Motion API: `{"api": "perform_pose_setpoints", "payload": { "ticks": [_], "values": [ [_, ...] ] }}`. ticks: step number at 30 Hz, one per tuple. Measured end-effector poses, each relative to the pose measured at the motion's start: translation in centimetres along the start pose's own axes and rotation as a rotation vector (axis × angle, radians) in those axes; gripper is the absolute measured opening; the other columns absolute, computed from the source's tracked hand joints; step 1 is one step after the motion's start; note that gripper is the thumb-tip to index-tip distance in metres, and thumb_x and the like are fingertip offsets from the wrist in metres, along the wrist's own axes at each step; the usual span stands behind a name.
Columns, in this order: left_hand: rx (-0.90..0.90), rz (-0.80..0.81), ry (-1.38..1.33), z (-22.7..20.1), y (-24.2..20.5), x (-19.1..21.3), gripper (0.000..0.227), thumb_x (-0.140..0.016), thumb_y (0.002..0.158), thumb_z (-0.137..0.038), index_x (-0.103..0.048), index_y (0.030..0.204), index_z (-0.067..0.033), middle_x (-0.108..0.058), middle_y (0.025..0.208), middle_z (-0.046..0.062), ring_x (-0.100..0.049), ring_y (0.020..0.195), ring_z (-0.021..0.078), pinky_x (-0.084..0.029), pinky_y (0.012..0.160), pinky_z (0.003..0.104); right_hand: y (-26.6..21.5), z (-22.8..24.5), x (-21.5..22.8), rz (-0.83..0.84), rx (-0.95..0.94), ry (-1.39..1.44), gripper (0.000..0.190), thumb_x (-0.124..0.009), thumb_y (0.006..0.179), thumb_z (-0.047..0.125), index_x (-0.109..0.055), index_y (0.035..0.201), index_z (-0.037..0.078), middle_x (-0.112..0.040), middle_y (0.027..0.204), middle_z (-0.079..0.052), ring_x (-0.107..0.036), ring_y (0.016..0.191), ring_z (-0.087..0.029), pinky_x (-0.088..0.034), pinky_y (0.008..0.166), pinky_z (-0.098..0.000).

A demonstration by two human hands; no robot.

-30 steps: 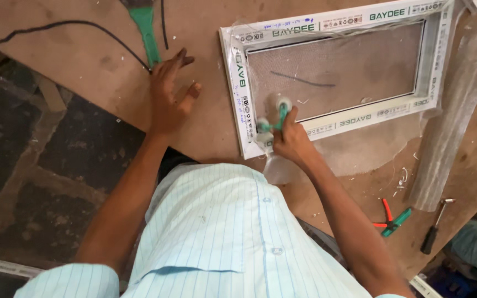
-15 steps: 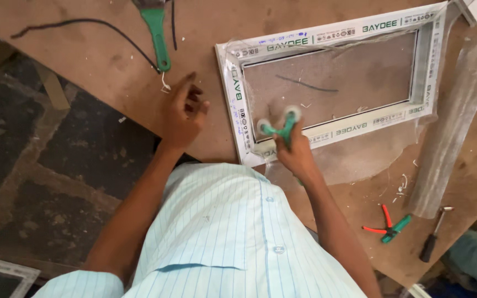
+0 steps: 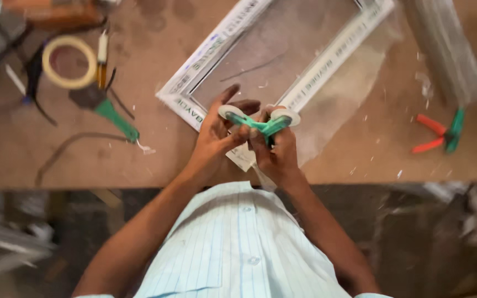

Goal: The person assembles a window screen by securing mesh to a white frame. They use a roller tool to press the mesh into the frame groove and pliers to trim excess material, repeating the process along each side of the frame.

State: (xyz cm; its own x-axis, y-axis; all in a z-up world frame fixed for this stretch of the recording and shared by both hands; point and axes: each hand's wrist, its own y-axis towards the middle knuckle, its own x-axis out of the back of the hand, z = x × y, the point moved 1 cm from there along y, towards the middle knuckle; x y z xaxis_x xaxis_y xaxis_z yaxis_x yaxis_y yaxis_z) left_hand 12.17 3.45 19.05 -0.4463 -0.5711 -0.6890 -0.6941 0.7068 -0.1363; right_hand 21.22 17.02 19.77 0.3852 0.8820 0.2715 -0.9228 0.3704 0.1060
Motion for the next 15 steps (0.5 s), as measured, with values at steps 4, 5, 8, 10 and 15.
{"api": "perform_pose_setpoints", "payload": {
  "ticks": [4, 5, 8, 10, 15],
  "values": [
    [0.149, 0.085, -0.032, 0.6, -1.7, -0.4, 0.095, -0.081, 0.088, -0.02, -0.021, 0.162, -0.0092, -0.055, 0.143, 0.017, -0.058, 0.129, 0.0255, -0.052, 0.105, 0.042, -2.7, 0.1, -2.3, -0.156, 0.069, 0.136, 0.015, -0.062, 0.107, 0.016, -0.063, 0.108, 0.001, -0.066, 0.099, -0.012, -0.067, 0.091, -0.022, -0.057, 0.079, -0.0352],
    [0.153, 0.158, 0.018, 0.6, -2.3, 0.0, 0.092, -0.08, 0.091, -0.016, -0.025, 0.164, -0.0067, -0.054, 0.145, 0.017, -0.057, 0.132, 0.0243, -0.052, 0.108, 0.041, -3.3, 0.1, -3.0, -0.171, 0.201, 0.034, 0.013, -0.063, 0.103, 0.014, -0.063, 0.108, 0.002, -0.065, 0.101, -0.015, -0.068, 0.095, -0.028, -0.057, 0.08, -0.0376],
    [0.138, 0.253, 0.232, 0.0, -3.3, 1.2, 0.076, -0.074, 0.096, -0.007, -0.035, 0.162, -0.0014, -0.056, 0.152, 0.018, -0.058, 0.138, 0.0255, -0.05, 0.118, 0.039, -4.2, 0.2, -4.1, -0.117, 0.202, -0.091, 0.013, -0.066, 0.099, 0.008, -0.064, 0.11, 0.003, -0.064, 0.1, -0.016, -0.069, 0.094, -0.033, -0.057, 0.079, -0.0395],
    [0.093, 0.192, 0.307, -0.1, -3.9, 1.8, 0.066, -0.073, 0.096, -0.003, -0.041, 0.154, -0.0002, -0.057, 0.148, 0.016, -0.06, 0.133, 0.0233, -0.053, 0.114, 0.038, -4.5, 0.9, -4.7, -0.075, 0.167, -0.092, 0.017, -0.068, 0.097, 0.005, -0.057, 0.109, 0.004, -0.063, 0.103, -0.016, -0.068, 0.094, -0.034, -0.056, 0.08, -0.0409],
    [-0.021, -0.033, 0.562, -2.6, -3.9, 2.7, 0.044, -0.071, 0.095, 0.0, -0.059, 0.137, 0.0061, -0.071, 0.124, 0.013, -0.071, 0.109, 0.0209, -0.06, 0.096, 0.034, -3.4, 2.1, -2.9, -0.061, 0.303, -0.357, 0.071, -0.081, 0.081, 0.02, -0.041, 0.136, 0.0, -0.055, 0.121, -0.022, -0.059, 0.107, -0.039, -0.046, 0.092, -0.051]
  ]
}}
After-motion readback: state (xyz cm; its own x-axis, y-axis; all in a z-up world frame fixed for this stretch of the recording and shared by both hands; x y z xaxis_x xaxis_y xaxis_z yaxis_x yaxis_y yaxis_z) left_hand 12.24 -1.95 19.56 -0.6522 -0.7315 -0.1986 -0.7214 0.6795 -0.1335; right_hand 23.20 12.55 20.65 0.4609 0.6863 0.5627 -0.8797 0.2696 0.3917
